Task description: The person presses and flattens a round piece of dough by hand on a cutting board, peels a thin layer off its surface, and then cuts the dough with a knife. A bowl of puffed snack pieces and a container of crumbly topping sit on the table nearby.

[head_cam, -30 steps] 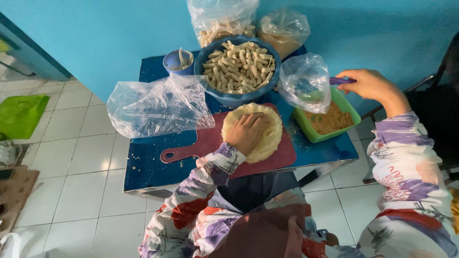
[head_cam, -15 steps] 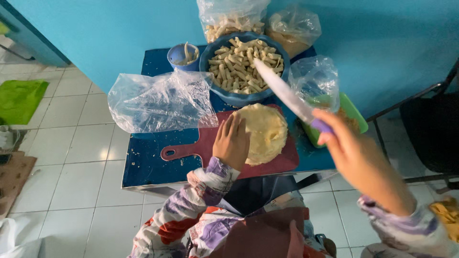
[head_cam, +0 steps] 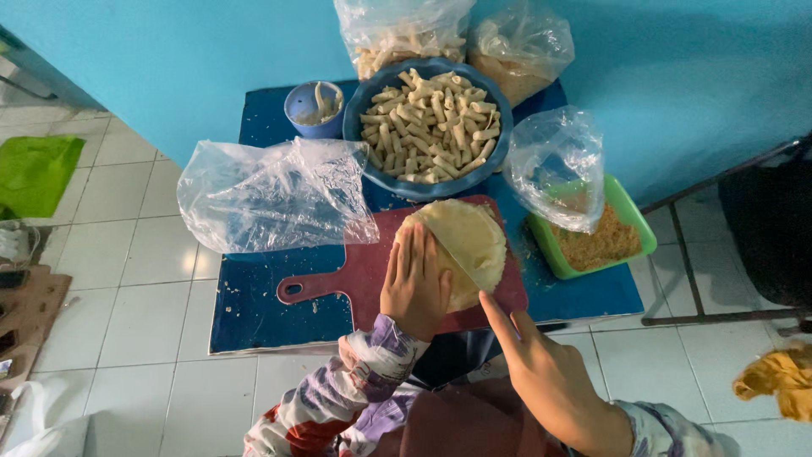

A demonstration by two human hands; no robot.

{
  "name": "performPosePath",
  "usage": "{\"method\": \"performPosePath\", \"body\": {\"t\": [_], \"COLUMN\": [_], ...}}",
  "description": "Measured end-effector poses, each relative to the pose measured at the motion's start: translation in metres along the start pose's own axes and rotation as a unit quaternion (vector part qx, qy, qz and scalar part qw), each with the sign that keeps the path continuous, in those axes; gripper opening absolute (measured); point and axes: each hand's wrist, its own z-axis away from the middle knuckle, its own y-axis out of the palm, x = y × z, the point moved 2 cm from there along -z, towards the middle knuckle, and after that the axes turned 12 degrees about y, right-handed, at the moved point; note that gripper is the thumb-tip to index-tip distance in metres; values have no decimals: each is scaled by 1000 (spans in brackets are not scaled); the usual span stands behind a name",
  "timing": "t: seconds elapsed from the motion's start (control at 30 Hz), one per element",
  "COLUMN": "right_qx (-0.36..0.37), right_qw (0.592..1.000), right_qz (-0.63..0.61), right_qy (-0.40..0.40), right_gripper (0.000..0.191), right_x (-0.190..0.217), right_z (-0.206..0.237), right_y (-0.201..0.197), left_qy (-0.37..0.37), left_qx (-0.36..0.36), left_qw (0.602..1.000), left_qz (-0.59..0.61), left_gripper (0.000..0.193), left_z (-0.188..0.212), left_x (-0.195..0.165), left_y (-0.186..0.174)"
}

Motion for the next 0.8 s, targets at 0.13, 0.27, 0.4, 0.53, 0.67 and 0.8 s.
{"method": "performPosePath", "body": {"t": [0.13,0.27,0.4,0.53,0.67,0.8], "right_qx": [11,57,34,25,39,34], "right_qw": [1000,996,998,999,998,999], "right_qz": [19,68,49,39,57,33], "right_qy": [2,2,-11,-15,-15,-15], "right_gripper": [85,92,91,84,88,81], "right_x": [4,8,6,5,5,6], "right_z": [-2,-2,-5,-6,-6,-8], "right_y": [1,1,-3,-6,-9,-11], "left_qy": [-2,-5,-29,-86,-67,-44], "left_qx": [19,3,-1,-16,-15,-14], "left_qw": [1000,1000,998,989,996,999], "left_qz": [-16,11,-58,-116,-56,-16], "left_gripper": [68,64,56,51,51,62], "left_z": [0,0,2,4,-1,-10], "left_x": [-3,1,30,48,31,4], "left_y": [-1,-5,-23,-42,-39,-16]}}
